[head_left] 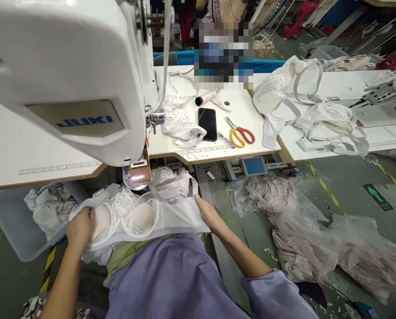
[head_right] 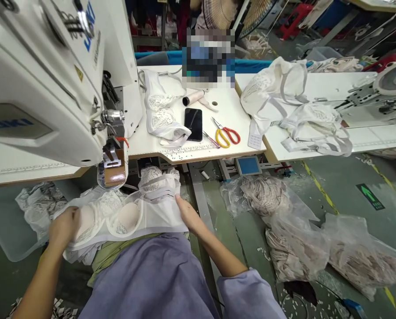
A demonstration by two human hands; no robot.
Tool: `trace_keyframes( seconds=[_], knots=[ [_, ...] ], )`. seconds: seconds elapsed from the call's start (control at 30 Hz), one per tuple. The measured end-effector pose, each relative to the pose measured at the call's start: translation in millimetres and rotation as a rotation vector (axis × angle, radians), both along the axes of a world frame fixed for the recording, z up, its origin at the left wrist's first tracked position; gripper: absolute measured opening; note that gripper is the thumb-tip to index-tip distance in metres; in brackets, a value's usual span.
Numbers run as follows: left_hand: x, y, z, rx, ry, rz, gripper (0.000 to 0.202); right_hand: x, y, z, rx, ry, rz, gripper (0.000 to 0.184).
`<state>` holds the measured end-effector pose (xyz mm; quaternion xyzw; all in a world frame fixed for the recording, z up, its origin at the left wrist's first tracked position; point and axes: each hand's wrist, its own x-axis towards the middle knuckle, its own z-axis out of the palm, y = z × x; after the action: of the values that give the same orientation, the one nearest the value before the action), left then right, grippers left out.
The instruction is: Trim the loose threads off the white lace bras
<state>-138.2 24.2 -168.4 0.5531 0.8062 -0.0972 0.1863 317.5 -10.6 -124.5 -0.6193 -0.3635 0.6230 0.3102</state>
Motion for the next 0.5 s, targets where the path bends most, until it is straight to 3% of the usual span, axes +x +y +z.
trace_keyframes(
  seconds=[0.1,0.23,0.37,0.5],
  knots=[
    [-22,4,5.3,-0.038,-0.019,0.138,0.066,2,0,-2.0,-0.179,0.088,-0.126,0.068],
    [-40,2,7.6,-0.112,-0.109,0.248,0.058,-3,0,4.6,-0.061,0.069,-0.169,0.085],
    [-46,-4,4.7,-0.107,-0.083,0.231,0.040,-11,0,18.7,0.054,0.119,-0.113,0.095],
    [-56,-9,6.8,-0.068,-0.030,0.223,0.031,-14,-1,26.2,0.067,0.182,-0.073,0.096]
  ],
)
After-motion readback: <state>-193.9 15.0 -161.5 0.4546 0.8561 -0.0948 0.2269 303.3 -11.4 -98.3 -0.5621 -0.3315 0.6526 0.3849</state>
